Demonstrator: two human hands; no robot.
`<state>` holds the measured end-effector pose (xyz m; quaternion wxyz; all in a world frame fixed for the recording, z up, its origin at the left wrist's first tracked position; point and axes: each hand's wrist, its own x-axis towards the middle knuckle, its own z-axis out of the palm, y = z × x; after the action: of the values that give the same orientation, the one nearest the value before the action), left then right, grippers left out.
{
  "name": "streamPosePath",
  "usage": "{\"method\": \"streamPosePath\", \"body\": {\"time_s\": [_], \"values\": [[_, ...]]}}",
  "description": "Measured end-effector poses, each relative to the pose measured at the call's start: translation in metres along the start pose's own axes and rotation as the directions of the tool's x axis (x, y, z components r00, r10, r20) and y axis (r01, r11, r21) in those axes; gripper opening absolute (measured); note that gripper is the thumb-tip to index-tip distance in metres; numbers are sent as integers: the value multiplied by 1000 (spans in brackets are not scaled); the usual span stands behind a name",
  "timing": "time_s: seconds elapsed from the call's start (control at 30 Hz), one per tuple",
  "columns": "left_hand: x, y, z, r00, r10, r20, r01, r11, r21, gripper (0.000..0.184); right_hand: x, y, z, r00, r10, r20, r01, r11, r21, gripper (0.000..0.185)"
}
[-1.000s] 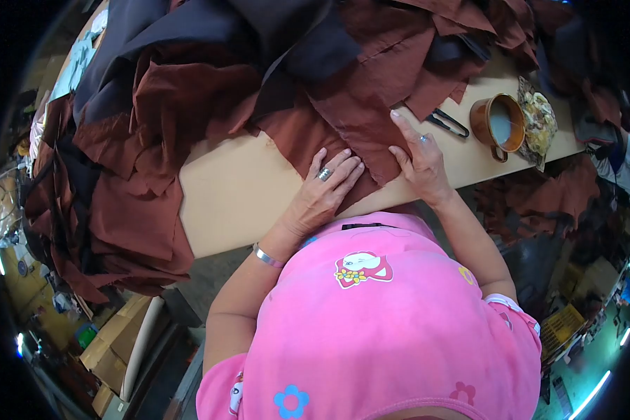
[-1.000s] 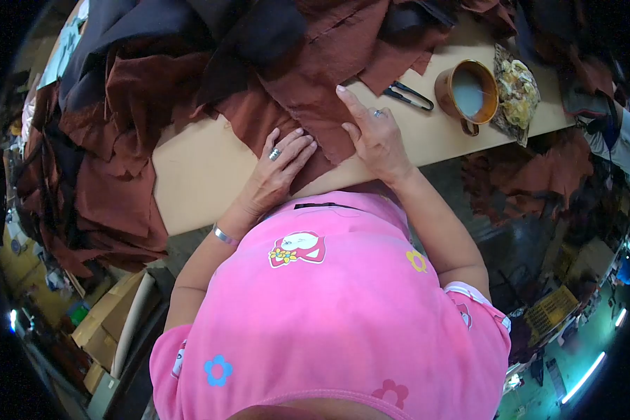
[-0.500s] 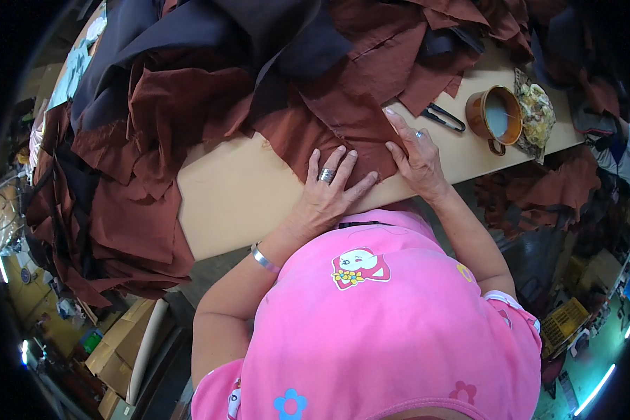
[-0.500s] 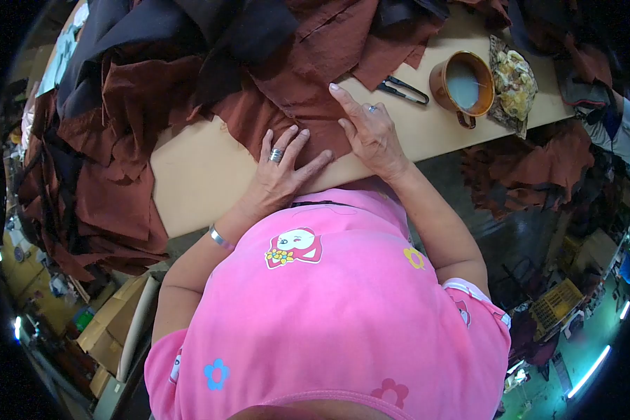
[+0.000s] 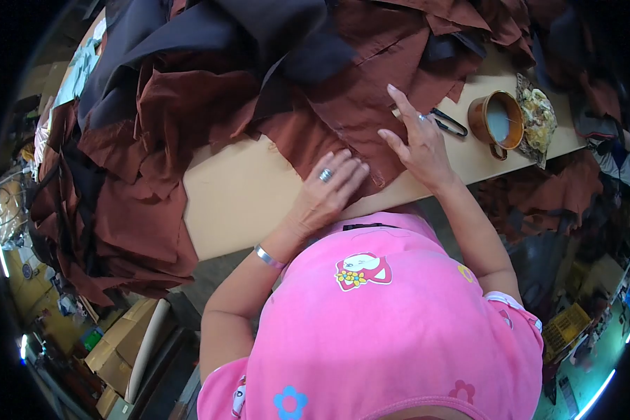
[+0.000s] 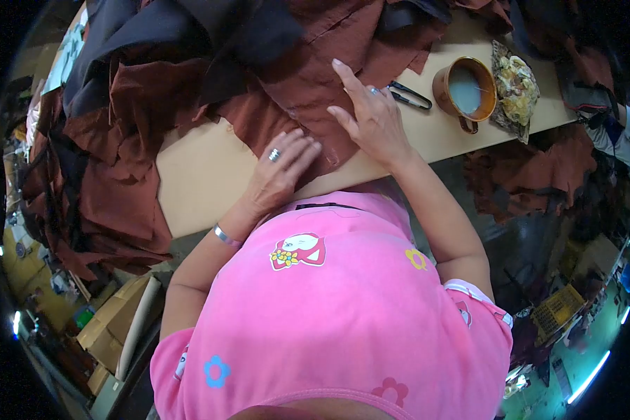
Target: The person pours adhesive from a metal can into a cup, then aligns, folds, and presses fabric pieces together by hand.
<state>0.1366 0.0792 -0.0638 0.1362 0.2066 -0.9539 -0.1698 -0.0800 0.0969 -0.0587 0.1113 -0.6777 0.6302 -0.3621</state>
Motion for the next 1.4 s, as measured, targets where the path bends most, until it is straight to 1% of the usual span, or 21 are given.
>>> {"method": "streamPosePath", "body": {"time_s": [0.03, 0.1, 0.13, 0.2, 0.27, 0.37, 0.47, 0.57, 0.67, 0.7, 0.8, 0.83, 0.93, 1.03, 1.1, 1.2, 1.23, 1.27, 1.33, 1.4], "values": [[6, -3, -10, 999, -40, -18, 40, 999, 0, 44, 4, 0, 4, 1000, 11, 8, -11, 1000, -9, 68], [4, -9, -4, 996, -83, -25, 83, 996, 10, 44, 12, 1, 13, 999, 32, 29, -31, 999, -29, 69], [4, -11, -3, 994, -106, -30, 107, 994, 15, 44, 13, 3, 16, 1000, 12, 14, -11, 1000, -19, 68], [4, -10, -4, 994, -107, -10, 107, 993, 38, 45, 14, 7, 22, 999, -30, -19, 30, 1000, 1, 66], [5, -8, -5, 993, -115, 2, 115, 992, 52, 46, 14, 10, 22, 999, -29, -26, 30, 999, 44, 64], [6, -8, -3, 994, -109, 12, 108, 992, 60, 48, 14, 10, 22, 998, -36, -53, 40, 996, 76, 61], [8, -2, -9, 993, -89, 75, 82, 992, 93, 47, 13, 11, 23, 997, -51, -57, 55, 996, 71, 60], [2, 4, 2, 1000, 7, 30, -13, 982, 191, 46, 13, 11, 22, 997, -58, -53, 62, 996, 67, 60], [1, 10, 3, 993, 64, 103, -74, 992, 98, 44, 12, 10, 21, 998, -53, -34, 55, 997, 54, 59], [3, 8, -1, 992, 85, 89, -88, 996, 29, 45, 11, 10, 20, 998, -52, -24, 53, 997, 47, 59], [7, -8, 1, 999, -19, 33, 20, 1000, -24, 47, 11, 11, 22, 996, -65, -62, 69, 995, 70, 58], [9, -11, 1, 1000, -5, 22, 5, 999, 35, 49, 12, 11, 22, 996, -61, -64, 66, 995, 75, 59], [10, -9, -2, 999, -42, 23, 42, 999, 15, 49, 12, 13, 20, 997, -56, -57, 61, 994, 90, 59], [9, -8, 3, 991, -129, -24, 127, 991, -50, 49, 12, 12, 18, 997, -42, -57, 48, 992, 116, 59], [10, -6, 0, 993, -115, -12, 114, 993, -24, 50, 12, 11, 17, 998, -10, -67, 20, 989, 147, 57], [11, -11, -1, 998, -62, -14, 63, 998, 24, 47, -2, 6, 0, 951, -268, -156, 267, 963, -30, 53], [11, -13, -1, 999, -40, -17, 41, 998, 41, 46, -18, 6, -2, 931, -359, -72, 354, 933, -66, 50], [10, -13, -1, 999, -43, -19, 44, 999, 31, 45, -27, -1, -7, 914, -405, 20, 405, 914, -28, 48], [10, -14, 0, 999, -47, -23, 47, 999, 12, 45, -39, -12, -14, 848, -492, 196, 491, 869, 60, 45], [11, -11, -4, 998, -60, 3, 60, 998, 23, 45, -43, -11, -5, 845, -505, 176, 509, 860, 30, 43]]}}
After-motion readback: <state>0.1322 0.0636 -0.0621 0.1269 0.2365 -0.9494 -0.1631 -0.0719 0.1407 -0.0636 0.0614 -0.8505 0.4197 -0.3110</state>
